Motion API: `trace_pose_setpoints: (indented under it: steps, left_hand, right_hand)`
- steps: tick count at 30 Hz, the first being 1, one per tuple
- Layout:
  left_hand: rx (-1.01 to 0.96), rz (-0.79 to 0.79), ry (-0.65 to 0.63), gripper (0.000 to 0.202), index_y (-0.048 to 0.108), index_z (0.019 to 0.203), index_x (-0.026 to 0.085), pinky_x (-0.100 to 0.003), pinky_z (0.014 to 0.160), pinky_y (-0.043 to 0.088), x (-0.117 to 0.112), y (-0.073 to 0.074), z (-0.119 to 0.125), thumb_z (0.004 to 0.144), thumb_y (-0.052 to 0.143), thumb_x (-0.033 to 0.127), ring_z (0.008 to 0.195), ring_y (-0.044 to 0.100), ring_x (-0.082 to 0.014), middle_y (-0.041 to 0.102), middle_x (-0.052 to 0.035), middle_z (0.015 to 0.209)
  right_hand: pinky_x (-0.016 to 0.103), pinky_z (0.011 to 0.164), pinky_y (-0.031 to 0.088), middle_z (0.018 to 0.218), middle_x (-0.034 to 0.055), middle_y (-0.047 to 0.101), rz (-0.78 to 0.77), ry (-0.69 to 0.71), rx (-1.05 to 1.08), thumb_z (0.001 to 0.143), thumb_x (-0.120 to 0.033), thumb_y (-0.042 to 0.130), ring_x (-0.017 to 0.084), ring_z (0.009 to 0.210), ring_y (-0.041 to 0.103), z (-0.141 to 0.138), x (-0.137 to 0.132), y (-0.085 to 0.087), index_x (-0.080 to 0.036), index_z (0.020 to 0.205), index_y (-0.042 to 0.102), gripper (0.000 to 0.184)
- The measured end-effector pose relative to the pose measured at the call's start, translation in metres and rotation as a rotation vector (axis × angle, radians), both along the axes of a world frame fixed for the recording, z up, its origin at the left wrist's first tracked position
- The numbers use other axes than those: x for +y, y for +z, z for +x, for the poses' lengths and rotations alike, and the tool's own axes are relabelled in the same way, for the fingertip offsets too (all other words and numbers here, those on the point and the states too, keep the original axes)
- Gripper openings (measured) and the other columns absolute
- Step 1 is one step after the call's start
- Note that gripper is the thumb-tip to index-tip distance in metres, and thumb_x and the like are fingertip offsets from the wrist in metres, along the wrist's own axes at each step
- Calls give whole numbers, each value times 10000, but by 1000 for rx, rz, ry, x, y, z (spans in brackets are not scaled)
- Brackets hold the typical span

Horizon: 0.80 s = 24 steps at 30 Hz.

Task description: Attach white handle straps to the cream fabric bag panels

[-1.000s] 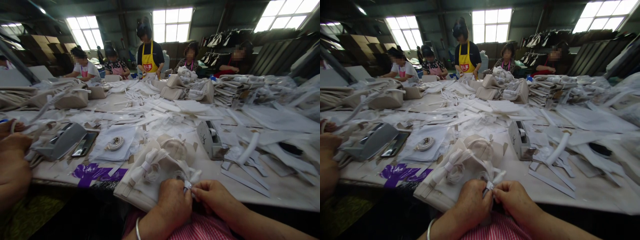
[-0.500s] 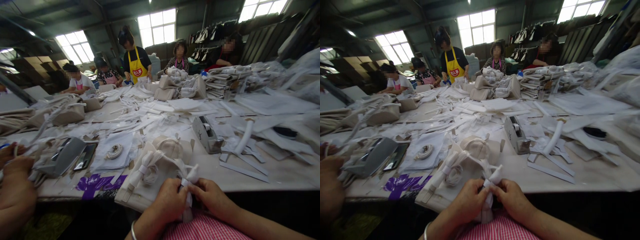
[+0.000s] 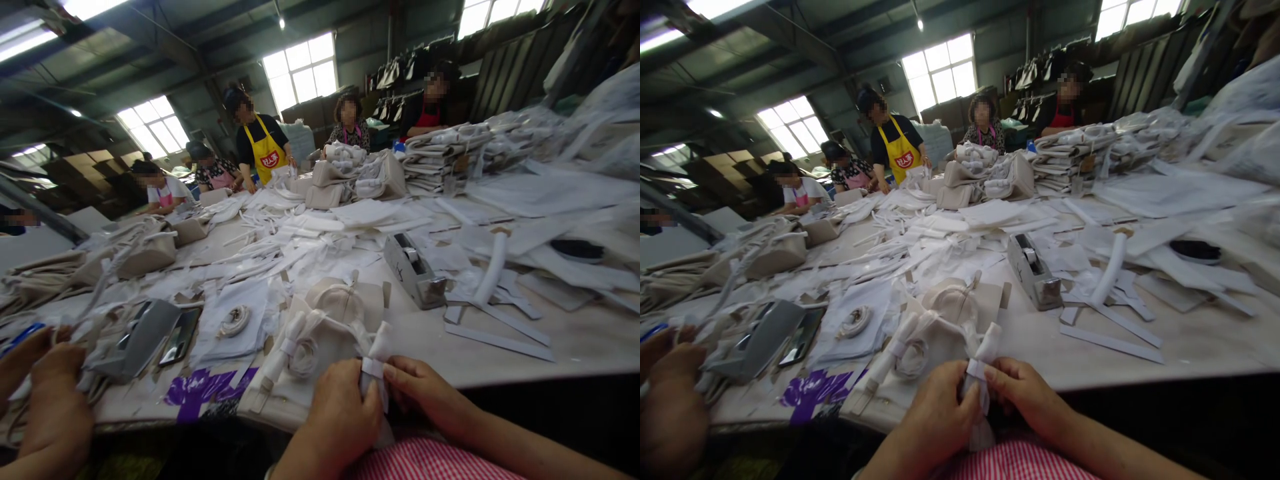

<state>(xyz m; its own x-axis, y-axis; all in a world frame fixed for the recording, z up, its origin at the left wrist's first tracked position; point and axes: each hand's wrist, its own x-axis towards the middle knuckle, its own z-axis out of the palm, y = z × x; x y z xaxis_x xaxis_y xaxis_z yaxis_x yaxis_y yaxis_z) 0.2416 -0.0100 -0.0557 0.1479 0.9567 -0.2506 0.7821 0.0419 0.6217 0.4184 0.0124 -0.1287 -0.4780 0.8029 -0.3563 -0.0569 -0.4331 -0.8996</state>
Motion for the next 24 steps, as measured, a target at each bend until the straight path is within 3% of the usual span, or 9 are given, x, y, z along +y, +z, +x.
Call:
trace_pose_setpoints:
  steps: [4,9,12,15,18,20,22,24]
  left_hand:
    - [203,109,20,426,596,1259,116,-476,1017,399,-6,4,4,889,479,291,1107,553,-327,628,-169,1166]
    - [187,87,-40,318,635,1124,123,-454,975,446,-9,12,12,890,453,238,1049,551,-295,614,-160,1113]
    - [148,132,-92,304,665,1110,154,-441,949,472,-7,24,2,865,539,283,1028,565,-290,626,-147,1106]
    - [8,246,-116,260,712,1048,209,-373,902,494,2,39,-35,898,546,340,966,607,-240,661,-102,1034]
    - [35,393,157,362,699,1109,181,-420,1032,426,16,43,-94,921,512,427,1105,588,-280,670,-131,1124]
    - [-10,212,325,383,719,1032,194,-420,1047,418,24,33,-132,900,520,494,1149,584,-310,704,-117,1095]
    - [-87,39,335,474,738,892,192,-394,923,503,27,17,-159,927,439,557,1013,659,-312,749,-94,918]
    - [-321,-150,336,565,741,943,180,-371,889,527,26,1,-173,944,381,616,990,682,-296,768,-78,920]
  right_hand:
    - [243,539,396,638,-21,573,-71,-41,-29,745,-669,718,104,550,495,-12,6,8,-137,784,632,540]
    - [309,730,523,745,46,710,-230,-2,267,753,-509,791,188,709,676,-23,9,25,-131,885,696,412]
    - [316,771,538,816,62,746,-257,27,368,785,-420,783,205,772,707,-22,11,28,-141,946,714,329]
    - [341,802,551,914,79,763,-258,5,342,812,-416,758,227,849,716,-16,12,21,-154,983,717,316]
    - [395,853,558,952,90,770,-305,-90,228,794,-468,755,266,903,721,-10,8,10,-176,970,714,344]
    - [410,865,559,964,98,771,-344,-124,173,793,-491,741,282,944,720,-9,4,4,-191,1000,705,367]
    - [416,858,562,988,102,767,-363,-150,131,810,-498,714,288,985,712,-11,1,0,-204,1049,688,380]
    - [411,826,572,1005,97,763,-374,-199,60,810,-484,708,288,999,706,-15,-2,0,-216,1045,676,357]
